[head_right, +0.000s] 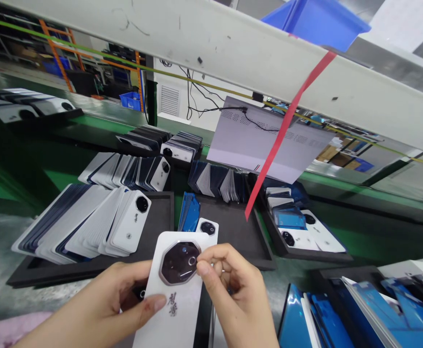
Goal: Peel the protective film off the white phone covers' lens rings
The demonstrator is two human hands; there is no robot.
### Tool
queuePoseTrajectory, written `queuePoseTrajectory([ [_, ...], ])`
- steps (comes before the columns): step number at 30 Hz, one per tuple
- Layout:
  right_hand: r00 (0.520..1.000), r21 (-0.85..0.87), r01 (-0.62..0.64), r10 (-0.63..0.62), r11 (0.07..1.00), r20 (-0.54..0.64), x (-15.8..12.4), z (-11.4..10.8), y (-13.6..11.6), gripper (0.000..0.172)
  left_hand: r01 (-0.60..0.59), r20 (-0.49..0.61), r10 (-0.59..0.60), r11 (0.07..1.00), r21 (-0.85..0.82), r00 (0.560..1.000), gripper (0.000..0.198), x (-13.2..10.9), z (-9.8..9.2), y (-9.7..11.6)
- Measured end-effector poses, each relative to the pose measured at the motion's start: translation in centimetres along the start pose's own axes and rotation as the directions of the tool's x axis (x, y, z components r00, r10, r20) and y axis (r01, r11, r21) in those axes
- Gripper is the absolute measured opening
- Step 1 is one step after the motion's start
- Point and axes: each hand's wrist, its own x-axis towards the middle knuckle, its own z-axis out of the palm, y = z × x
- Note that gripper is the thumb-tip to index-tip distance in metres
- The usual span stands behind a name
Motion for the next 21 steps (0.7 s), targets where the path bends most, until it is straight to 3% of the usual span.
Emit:
queuePoseTrajectory([
  [7, 0.999, -0.056, 0.031, -0.033, 0.998, -0.037, -0.1, 0.4, 0.4, 0.026, 0.034, -0.054, -0.028, 0.992, 0.120, 0.998, 0.032, -0.3, -0.1, 0.0],
  [11, 0.995, -0.091, 0.096, -0.099, 0.991, -0.028, -0.1, 0.3, 0.9, 0.023, 0.018, -0.026, -0.015, 0.992, 0.126, 1.000, 0.032, -0.3, -0.1, 0.3],
  [14, 0.990, -0.142, 0.128, -0.134, 0.981, -0.031, -0.2, 0.4, 1.2, 0.024, 0.086, -0.062, -0.077, 0.984, 0.156, 0.995, 0.036, -0.6, -0.1, 0.8],
  [19, 0.970, -0.204, 0.117, -0.156, 0.972, -0.186, -0.4, 0.9, 1.1, 0.021, 0.061, -0.086, -0.047, 0.984, 0.168, 0.995, 0.035, -1.0, -0.1, 1.4],
  [21, 0.978, -0.186, 0.115, -0.144, 0.976, -0.152, -0.2, 0.8, 0.9, 0.024, 0.095, -0.117, -0.079, 0.986, 0.136, 0.990, 0.036, -1.1, 0.0, 1.4],
])
